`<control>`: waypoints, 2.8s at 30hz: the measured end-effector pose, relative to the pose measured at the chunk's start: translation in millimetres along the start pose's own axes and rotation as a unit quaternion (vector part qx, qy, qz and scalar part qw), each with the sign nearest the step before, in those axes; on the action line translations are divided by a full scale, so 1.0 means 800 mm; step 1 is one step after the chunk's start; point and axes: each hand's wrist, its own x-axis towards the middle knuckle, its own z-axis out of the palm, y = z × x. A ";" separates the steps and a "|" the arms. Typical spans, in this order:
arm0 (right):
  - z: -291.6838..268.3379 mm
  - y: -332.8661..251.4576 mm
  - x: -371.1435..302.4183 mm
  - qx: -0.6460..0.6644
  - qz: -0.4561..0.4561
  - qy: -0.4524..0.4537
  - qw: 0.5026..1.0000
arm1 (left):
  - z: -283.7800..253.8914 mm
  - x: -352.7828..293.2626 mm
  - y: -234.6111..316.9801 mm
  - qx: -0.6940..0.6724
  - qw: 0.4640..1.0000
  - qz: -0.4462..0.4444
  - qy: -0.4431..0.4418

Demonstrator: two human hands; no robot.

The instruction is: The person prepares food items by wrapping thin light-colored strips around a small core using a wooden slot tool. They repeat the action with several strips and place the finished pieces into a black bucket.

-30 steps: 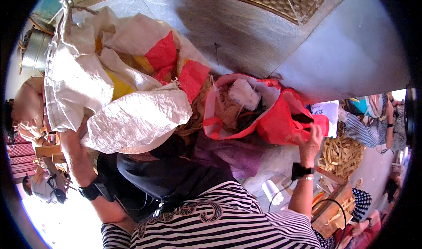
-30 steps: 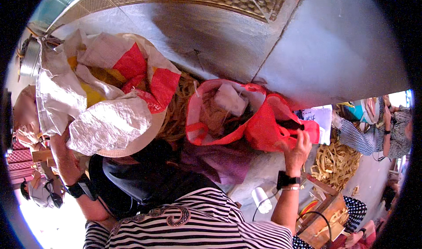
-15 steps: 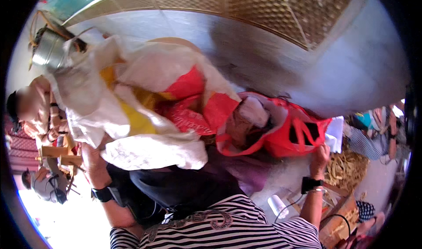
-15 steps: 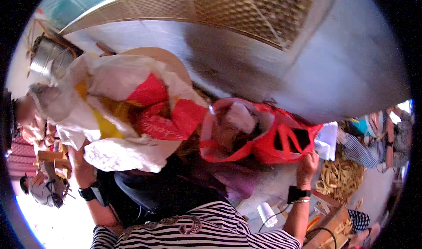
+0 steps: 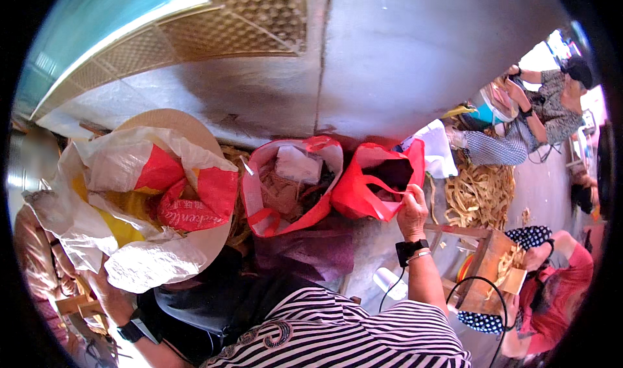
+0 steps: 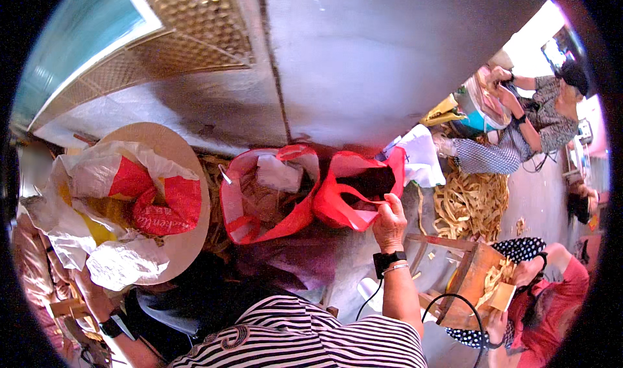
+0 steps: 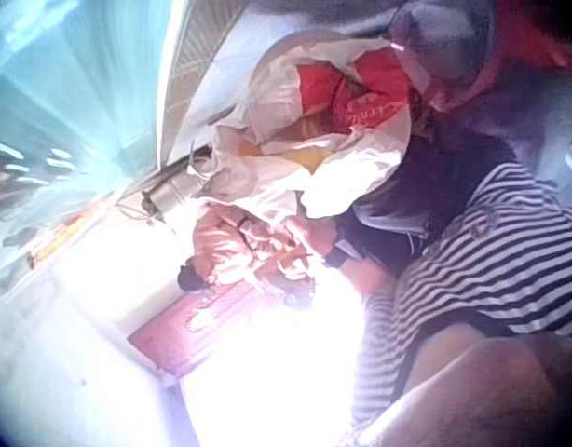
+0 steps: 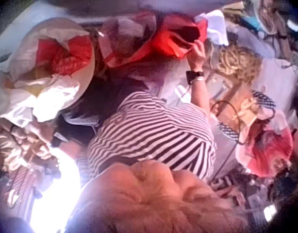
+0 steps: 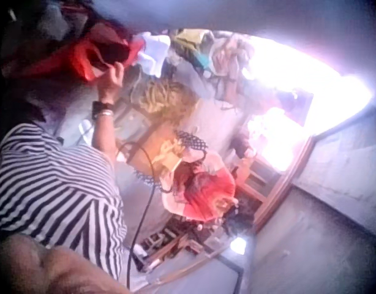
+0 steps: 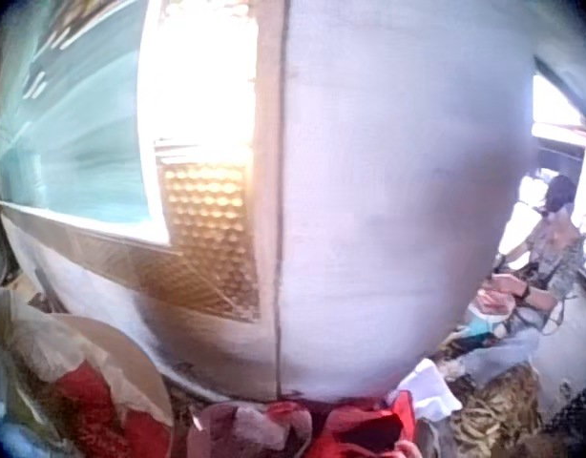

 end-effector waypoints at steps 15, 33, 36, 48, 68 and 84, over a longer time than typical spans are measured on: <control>-0.034 -0.001 -0.050 0.017 -0.060 -0.068 0.996 | -0.002 0.006 0.015 -0.020 0.999 -0.034 -0.035; 0.034 -0.189 0.030 0.404 -0.005 -0.208 0.891 | 0.069 -0.046 0.008 -0.195 0.978 -0.040 0.066; 0.057 -0.259 0.036 0.595 0.167 -0.351 0.704 | 0.056 -0.046 -0.002 -0.198 0.978 -0.040 0.057; 0.035 -0.334 0.027 0.731 0.227 -0.319 0.560 | 0.032 -0.007 -0.033 -0.256 0.966 -0.042 0.013; -0.048 -0.114 0.033 0.528 0.122 -0.153 0.827 | 0.255 -0.033 -0.026 0.032 0.978 0.148 -0.144; 0.044 -0.110 -0.004 0.423 0.384 -0.226 0.789 | 0.284 0.025 -0.160 0.378 0.867 -0.239 -0.218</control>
